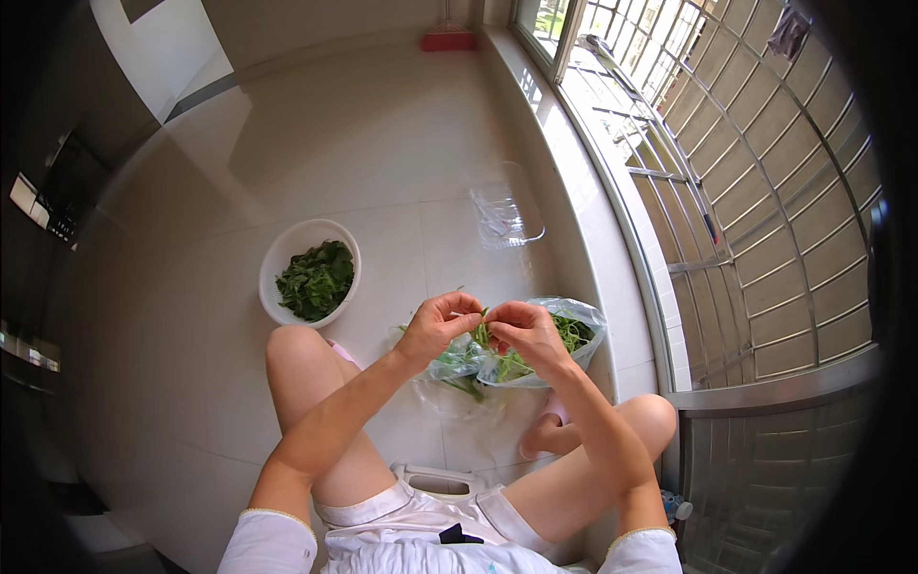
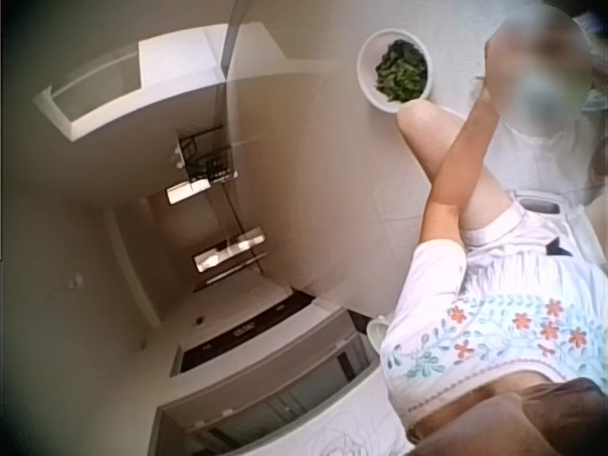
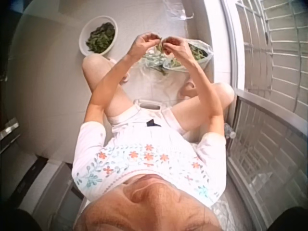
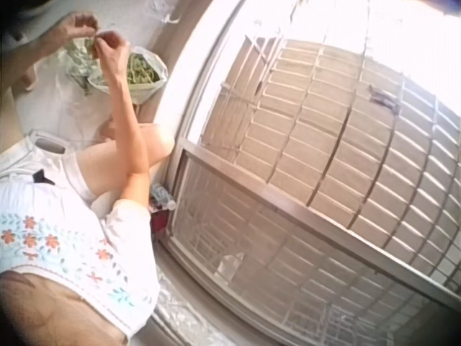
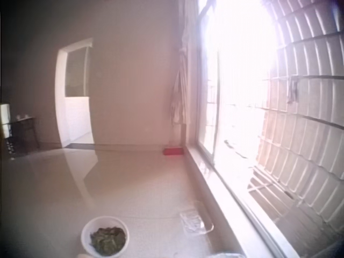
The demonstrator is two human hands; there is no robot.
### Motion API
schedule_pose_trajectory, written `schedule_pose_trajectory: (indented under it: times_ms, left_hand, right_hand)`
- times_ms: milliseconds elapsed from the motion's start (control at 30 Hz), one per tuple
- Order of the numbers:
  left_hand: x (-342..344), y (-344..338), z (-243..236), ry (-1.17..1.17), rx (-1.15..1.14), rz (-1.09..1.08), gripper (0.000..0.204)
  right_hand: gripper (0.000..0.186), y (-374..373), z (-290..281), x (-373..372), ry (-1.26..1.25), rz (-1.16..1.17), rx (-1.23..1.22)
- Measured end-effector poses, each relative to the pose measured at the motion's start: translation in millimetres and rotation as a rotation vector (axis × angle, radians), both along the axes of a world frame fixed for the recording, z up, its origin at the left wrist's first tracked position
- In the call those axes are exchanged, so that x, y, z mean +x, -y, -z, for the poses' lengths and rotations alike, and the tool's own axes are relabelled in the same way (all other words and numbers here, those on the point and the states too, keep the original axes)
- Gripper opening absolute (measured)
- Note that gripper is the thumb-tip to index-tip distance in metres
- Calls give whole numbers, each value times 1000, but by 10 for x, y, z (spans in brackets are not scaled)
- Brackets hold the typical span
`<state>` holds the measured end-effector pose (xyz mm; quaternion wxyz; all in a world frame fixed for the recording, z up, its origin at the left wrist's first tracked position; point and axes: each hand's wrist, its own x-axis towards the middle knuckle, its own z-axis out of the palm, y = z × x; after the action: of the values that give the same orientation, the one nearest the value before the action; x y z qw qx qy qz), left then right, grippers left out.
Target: The person plucks leaves from stalks by hand and places the leaves into a bowl while discarding the stalks into a plastic bag.
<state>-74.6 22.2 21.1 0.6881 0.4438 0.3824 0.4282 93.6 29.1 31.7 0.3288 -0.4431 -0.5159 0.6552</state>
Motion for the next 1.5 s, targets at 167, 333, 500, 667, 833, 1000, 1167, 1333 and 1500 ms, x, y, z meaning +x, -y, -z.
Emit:
schedule_pose_trajectory:
  times_ms: [167,333,500,667,833,1000,1167,1333,1500]
  left_hand:
    - [51,24,23,-31,101,-90,7]
    - [41,2,59,-38,-11,-74,11]
    - [119,48,27,-289,200,-174,11]
    - [140,45,57,-280,152,-211,12]
    - [207,123,-3,-466,359,-343,12]
    - [230,157,-25,-438,355,-375,13]
    - [164,111,-15,-144,133,-323,15]
    - [32,21,-9,-49,79,-359,13]
    - [-146,-29,-13,60,71,-413,14]
  right_hand:
    - [11,4,-82,-4,-96,-17,-112]
    - [9,44,-12,-27,-50,44,-31]
    - [5,106,81,-98,160,197,288]
    - [8,135,100,-152,306,284,552]
    - [8,132,46,-150,251,287,414]
    - [8,90,83,-118,127,282,225]
    - [8,50,42,-36,-60,224,92]
    - [6,-62,98,191,-35,351,126]
    - [5,-206,136,607,54,565,254]
